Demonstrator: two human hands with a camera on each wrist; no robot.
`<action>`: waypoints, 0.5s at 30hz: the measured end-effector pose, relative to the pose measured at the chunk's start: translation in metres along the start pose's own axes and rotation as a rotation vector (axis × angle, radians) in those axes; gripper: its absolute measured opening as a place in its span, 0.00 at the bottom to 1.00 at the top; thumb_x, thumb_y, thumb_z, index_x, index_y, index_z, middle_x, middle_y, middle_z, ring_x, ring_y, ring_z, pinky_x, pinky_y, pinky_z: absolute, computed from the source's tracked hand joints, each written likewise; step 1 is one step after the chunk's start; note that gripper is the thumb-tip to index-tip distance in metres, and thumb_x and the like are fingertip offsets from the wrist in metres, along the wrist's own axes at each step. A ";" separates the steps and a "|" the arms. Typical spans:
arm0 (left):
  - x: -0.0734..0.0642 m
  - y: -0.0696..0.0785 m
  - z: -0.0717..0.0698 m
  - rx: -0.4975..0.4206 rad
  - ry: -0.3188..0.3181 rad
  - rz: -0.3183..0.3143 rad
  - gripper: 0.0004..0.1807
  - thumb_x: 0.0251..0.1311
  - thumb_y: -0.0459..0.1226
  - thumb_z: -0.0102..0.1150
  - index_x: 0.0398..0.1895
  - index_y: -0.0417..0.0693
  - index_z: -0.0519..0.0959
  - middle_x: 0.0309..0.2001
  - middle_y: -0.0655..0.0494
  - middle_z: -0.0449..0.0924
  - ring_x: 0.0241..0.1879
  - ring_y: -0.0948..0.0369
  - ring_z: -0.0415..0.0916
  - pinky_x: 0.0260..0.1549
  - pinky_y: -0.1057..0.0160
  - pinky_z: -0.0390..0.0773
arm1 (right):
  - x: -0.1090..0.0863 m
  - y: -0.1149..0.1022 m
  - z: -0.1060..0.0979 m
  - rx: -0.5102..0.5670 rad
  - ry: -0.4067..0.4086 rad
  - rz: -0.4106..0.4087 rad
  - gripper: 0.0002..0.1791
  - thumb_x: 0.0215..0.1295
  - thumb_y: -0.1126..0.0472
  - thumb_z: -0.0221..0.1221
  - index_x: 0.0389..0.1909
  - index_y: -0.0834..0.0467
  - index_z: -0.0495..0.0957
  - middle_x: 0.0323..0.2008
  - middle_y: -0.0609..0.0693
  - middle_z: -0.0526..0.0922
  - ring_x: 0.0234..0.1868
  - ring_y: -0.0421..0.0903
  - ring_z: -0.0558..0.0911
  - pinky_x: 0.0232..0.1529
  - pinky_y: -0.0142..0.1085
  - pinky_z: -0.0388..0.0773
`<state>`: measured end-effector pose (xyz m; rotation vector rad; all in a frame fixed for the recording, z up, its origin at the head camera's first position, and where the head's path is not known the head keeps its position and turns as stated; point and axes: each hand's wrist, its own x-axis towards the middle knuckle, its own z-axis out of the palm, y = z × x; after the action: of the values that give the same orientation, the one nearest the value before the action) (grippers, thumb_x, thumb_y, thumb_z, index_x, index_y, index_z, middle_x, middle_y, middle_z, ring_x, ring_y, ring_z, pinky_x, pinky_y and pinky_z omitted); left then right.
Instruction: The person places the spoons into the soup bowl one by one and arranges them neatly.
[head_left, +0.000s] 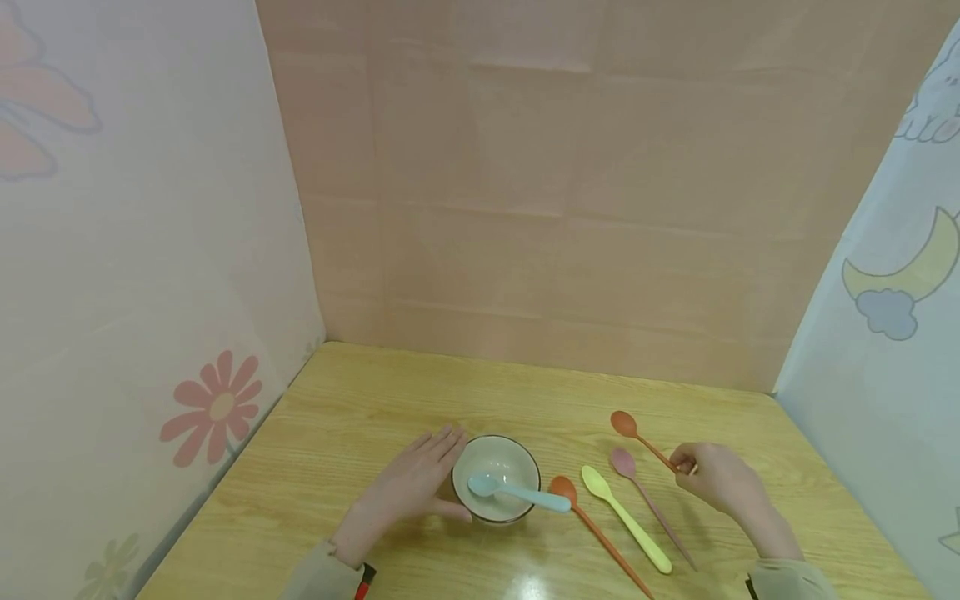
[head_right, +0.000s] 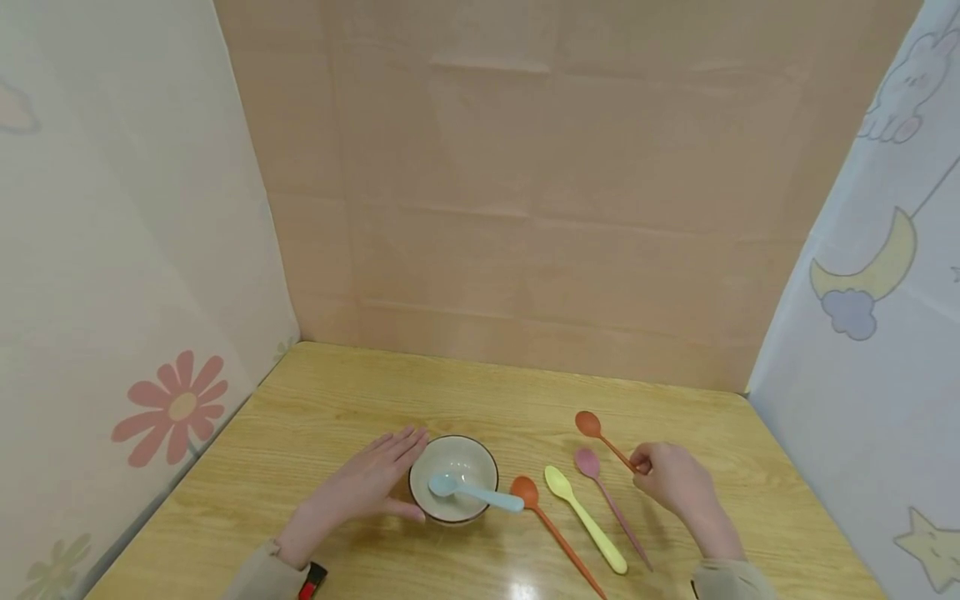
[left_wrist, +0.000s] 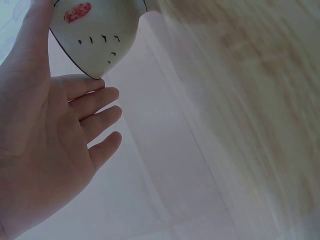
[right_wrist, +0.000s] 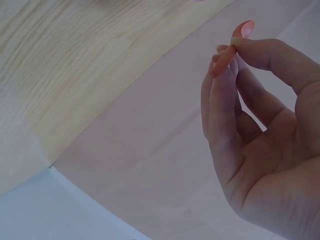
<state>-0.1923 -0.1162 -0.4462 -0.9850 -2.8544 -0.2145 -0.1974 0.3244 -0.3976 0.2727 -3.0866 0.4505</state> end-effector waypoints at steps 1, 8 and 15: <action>0.000 0.000 0.000 0.003 0.000 0.001 0.59 0.47 0.69 0.62 0.75 0.38 0.60 0.76 0.44 0.60 0.75 0.48 0.59 0.72 0.46 0.66 | 0.000 -0.001 0.000 0.001 -0.002 -0.001 0.09 0.54 0.66 0.61 0.37 0.61 0.84 0.30 0.46 0.85 0.27 0.40 0.75 0.23 0.30 0.70; 0.000 0.000 -0.001 0.001 -0.010 -0.002 0.59 0.48 0.69 0.62 0.75 0.38 0.60 0.76 0.44 0.59 0.76 0.48 0.59 0.73 0.46 0.65 | 0.003 -0.011 -0.002 -0.013 0.013 -0.025 0.08 0.53 0.67 0.62 0.35 0.59 0.84 0.29 0.45 0.85 0.26 0.39 0.75 0.22 0.31 0.70; 0.000 0.000 0.000 0.003 -0.007 0.001 0.59 0.48 0.69 0.61 0.75 0.38 0.59 0.76 0.44 0.59 0.76 0.48 0.58 0.73 0.46 0.65 | 0.005 -0.023 -0.003 -0.030 0.026 -0.053 0.06 0.53 0.67 0.63 0.33 0.59 0.84 0.27 0.46 0.84 0.25 0.39 0.74 0.21 0.30 0.68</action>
<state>-0.1924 -0.1166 -0.4465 -0.9883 -2.8603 -0.2073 -0.1981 0.3028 -0.3877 0.3451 -3.0495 0.4033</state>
